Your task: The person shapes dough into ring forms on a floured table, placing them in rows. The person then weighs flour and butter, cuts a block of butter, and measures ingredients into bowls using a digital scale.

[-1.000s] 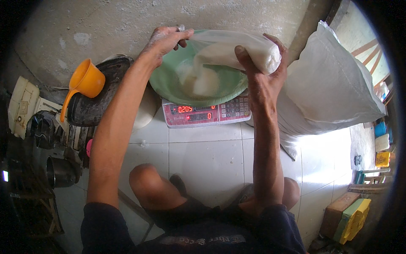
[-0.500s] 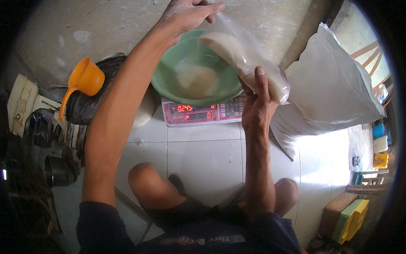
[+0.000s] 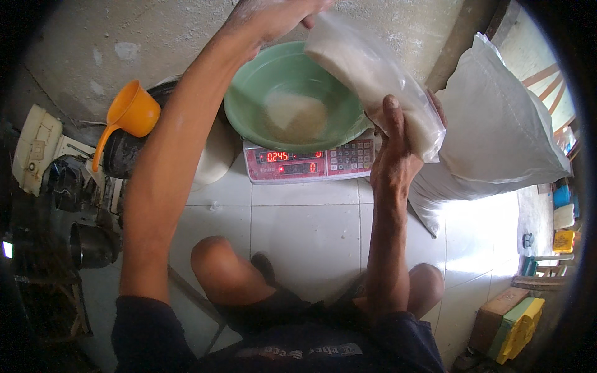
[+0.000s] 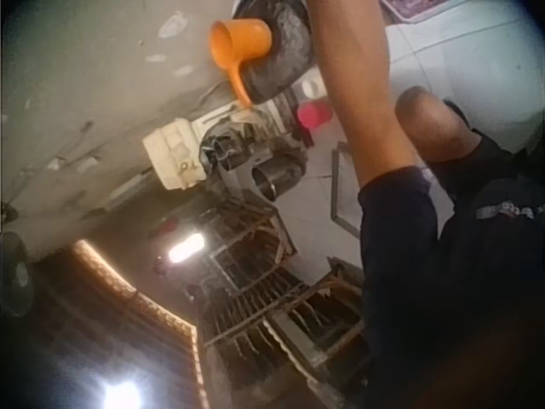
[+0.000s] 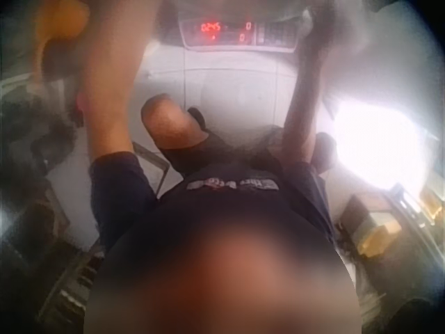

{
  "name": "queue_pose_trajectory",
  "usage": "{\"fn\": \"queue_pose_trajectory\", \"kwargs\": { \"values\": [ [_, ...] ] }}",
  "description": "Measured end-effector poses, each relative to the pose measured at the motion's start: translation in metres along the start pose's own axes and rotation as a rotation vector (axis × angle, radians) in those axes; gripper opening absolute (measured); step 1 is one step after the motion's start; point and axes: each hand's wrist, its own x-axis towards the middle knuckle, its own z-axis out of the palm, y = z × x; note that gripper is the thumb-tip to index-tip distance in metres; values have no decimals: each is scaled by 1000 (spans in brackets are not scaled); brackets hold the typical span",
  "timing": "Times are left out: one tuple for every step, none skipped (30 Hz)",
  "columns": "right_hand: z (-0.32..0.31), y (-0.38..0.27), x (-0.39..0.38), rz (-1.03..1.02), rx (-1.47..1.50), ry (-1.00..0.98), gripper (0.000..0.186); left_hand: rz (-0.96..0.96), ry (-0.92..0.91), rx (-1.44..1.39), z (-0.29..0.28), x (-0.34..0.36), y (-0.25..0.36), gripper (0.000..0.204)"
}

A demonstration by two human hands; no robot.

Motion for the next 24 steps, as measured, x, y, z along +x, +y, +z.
{"fn": "queue_pose_trajectory", "kwargs": {
  "values": [
    [0, -3, 0, -10, -58, 5, 65, 21, -8, -18, 1, 4, -15, 37],
    [1, -5, 0, -25, -108, -8, 70, 43, -16, -37, 3, 6, -28, 35],
    [2, -7, 0, -54, -145, -18, 74, 6, -39, -57, 4, 6, -40, 35],
    [2, -8, -2, -71, -227, -25, 73, -31, -61, -78, 5, 6, -51, 35],
    [3, -8, -3, -102, -295, -29, 73, -81, -70, -111, 7, 7, -60, 35],
    [3, -8, -4, -123, -369, -25, 72, -89, -89, -93, 8, 8, -66, 35],
    [4, -8, -6, -140, -376, -42, 71, -110, -96, -88, 8, 9, -71, 34],
    [4, -7, -7, -149, -389, -51, 70, -132, -104, -83, 9, 8, -74, 34],
    [4, -6, -7, -157, -407, -73, 70, -127, -112, -79, 9, 8, -76, 36],
    [4, -5, -7, -165, -407, -67, 69, -122, -120, -75, 9, 7, -77, 38],
    [3, -3, -7, -174, -412, -75, 69, -132, -134, -71, 9, 6, -76, 40],
    [3, -1, -8, -187, -414, -81, 68, -97, -122, -89, 8, 4, -75, 41],
    [3, 1, -8, -109, -325, -66, 69, -77, -115, -107, 8, 3, -72, 41],
    [2, 4, -9, -37, -234, -50, 70, -101, -115, -114, 7, 2, -69, 41],
    [3, 7, -10, 35, -142, -34, 71, -63, -106, -121, 7, 1, -64, 41],
    [3, 10, -12, 52, -72, -23, 72, -67, -102, -118, 7, 2, -57, 41],
    [4, 13, -15, 68, -2, -12, 74, -70, -98, -116, 6, 4, -49, 41],
    [4, 16, -19, 108, 58, 10, 76, -77, -73, -116, 8, 6, -40, 41],
    [4, 18, -22, 89, 72, 3, 74, -85, -48, -115, 12, 6, -30, 44],
    [5, 19, -24, 97, 76, 10, 72, -94, -23, -113, 14, 7, -22, 48],
    [4, 18, -26, 114, 85, 28, 69, -57, -35, -90, 14, 9, -15, 47],
    [4, 16, -27, 87, 90, 20, 71, -20, -48, -66, 14, 10, -10, 46],
    [4, 13, -26, 68, 52, 3, 73, 16, -61, -42, 14, 10, -8, 45],
    [2, 8, -24, 55, 17, -5, 76, 20, -46, -44, 13, 11, -9, 44]
  ]
}}
